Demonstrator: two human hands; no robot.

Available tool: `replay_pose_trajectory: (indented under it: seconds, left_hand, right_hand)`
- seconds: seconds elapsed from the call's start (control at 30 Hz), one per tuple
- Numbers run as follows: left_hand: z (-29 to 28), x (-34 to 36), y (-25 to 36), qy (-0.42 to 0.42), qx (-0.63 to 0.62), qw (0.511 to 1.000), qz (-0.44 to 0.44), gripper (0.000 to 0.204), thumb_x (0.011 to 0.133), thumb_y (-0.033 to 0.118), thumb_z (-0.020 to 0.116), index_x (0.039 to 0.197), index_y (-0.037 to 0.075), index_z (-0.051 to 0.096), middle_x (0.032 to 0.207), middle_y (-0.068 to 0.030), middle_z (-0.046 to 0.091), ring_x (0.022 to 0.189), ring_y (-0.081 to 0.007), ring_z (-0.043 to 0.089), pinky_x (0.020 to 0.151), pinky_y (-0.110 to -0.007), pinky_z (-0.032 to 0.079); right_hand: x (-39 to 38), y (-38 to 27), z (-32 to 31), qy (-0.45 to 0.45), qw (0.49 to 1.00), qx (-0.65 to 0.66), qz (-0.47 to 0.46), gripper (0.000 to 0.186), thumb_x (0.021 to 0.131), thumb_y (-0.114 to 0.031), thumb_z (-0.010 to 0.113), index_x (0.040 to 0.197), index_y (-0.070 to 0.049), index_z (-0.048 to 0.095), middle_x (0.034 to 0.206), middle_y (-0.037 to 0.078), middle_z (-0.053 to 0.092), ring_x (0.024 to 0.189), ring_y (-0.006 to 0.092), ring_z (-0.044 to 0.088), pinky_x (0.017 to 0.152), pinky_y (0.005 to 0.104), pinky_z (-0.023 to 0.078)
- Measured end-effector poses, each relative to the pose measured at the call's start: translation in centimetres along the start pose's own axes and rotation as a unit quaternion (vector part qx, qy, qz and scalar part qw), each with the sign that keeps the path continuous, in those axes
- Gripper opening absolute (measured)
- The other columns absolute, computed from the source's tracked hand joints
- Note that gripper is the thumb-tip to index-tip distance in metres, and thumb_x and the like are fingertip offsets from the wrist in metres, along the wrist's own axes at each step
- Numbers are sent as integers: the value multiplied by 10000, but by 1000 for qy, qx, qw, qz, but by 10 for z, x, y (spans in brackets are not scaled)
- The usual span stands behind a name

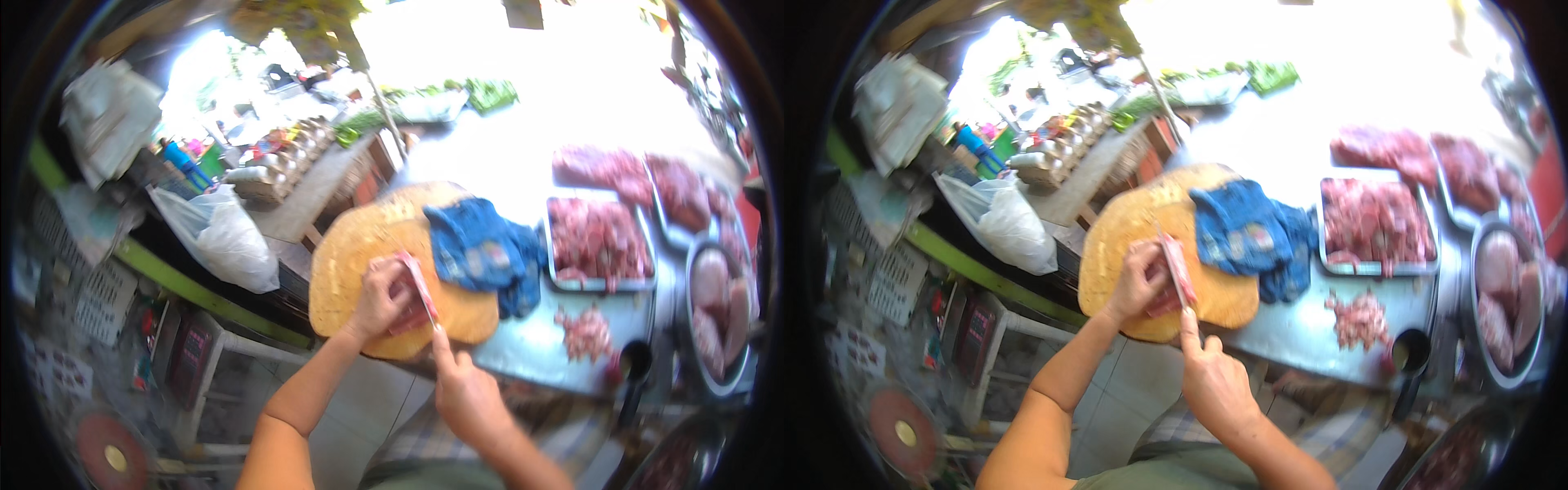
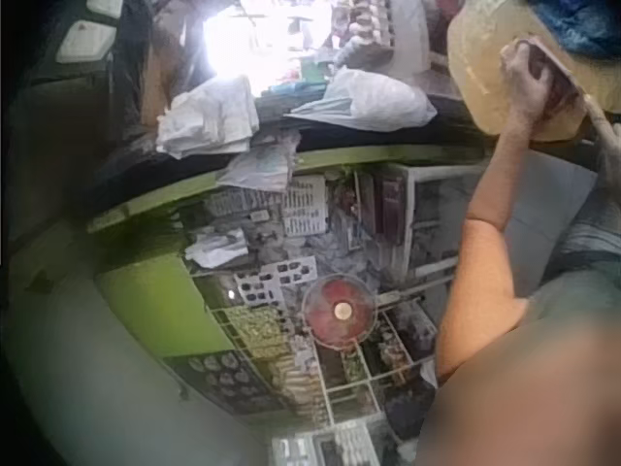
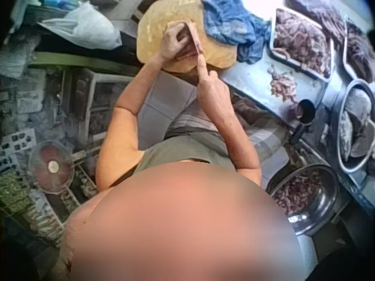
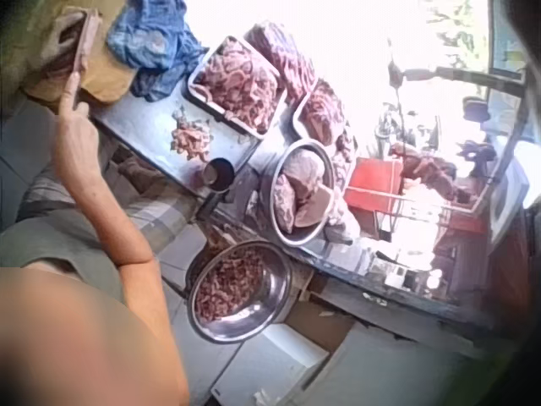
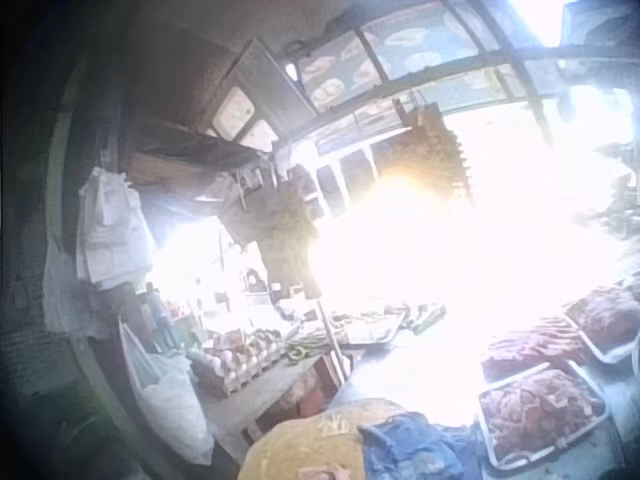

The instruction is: The person holds a piece of pork on a wooden cutting board and uses a cleaver to slice it into smaller pieces. The person occasionally wipes the blade with a cloth and repositions the meat while continuing to cut.

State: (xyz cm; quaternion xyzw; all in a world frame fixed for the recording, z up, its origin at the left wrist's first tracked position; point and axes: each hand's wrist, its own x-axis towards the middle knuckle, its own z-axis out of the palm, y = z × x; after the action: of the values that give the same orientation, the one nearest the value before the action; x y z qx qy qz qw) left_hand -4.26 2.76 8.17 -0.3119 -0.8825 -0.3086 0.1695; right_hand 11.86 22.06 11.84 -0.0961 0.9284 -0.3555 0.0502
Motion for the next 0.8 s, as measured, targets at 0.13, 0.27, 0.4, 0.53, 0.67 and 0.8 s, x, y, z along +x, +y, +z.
replay_pose_trajectory:
  seconds: [0.13, 0.27, 0.4, 0.53, 0.67, 0.8]
  left_hand:
    - [3, -5, -2, -20, -8, 997, -74, 398, 781, 204, 717, 1153, 77, 653, 1264, -147, 601, 1192, -359, 492, 1053, -459, 363]
    - [10, -11, -7, 16, 14, 998, -61, 377, 777, 224, 718, 1101, 48, 639, 1252, -165, 590, 1189, -369, 494, 1050, -465, 371]
    - [14, -14, -12, 13, 6, 997, -72, 391, 787, 235, 715, 1130, 69, 627, 1268, -141, 581, 1202, -358, 486, 1059, -462, 359]
    - [16, -15, -14, 9, -10, 997, -78, 368, 797, 239, 722, 1117, 84, 628, 1264, -116, 587, 1200, -338, 483, 1054, -446, 358]
    - [15, -15, -14, 6, -30, 997, -77, 335, 787, 207, 707, 1085, 73, 634, 1240, -126, 598, 1195, -337, 489, 1047, -440, 366]
    - [15, -12, -17, 7, -12, 997, -76, 320, 767, 184, 695, 1058, 66, 640, 1218, -142, 604, 1187, -345, 497, 1030, -442, 385]
  right_hand:
    - [22, 7, 6, 51, 997, -1, -53, 699, 863, -33, 545, 1526, 3, 327, 890, 264, 617, 687, 409, 667, 657, 473, 568]
    - [24, 11, 14, 43, 998, -6, -42, 671, 877, -57, 552, 1512, 6, 347, 906, 275, 648, 771, 429, 674, 698, 490, 557]
    - [12, 6, 13, 23, 999, -24, -21, 663, 878, -74, 563, 1501, 25, 355, 915, 289, 655, 796, 441, 675, 729, 500, 548]
    - [18, 1, 9, 23, 999, -24, -26, 657, 878, -68, 549, 1496, 39, 353, 929, 308, 662, 810, 448, 673, 739, 506, 539]
    - [33, -3, 7, 16, 999, -24, -30, 652, 868, -45, 526, 1493, 39, 360, 904, 318, 665, 827, 461, 665, 754, 521, 525]
    - [41, -9, 5, 39, 997, -31, -51, 650, 858, -27, 500, 1494, 16, 375, 883, 315, 665, 836, 470, 661, 768, 537, 515]
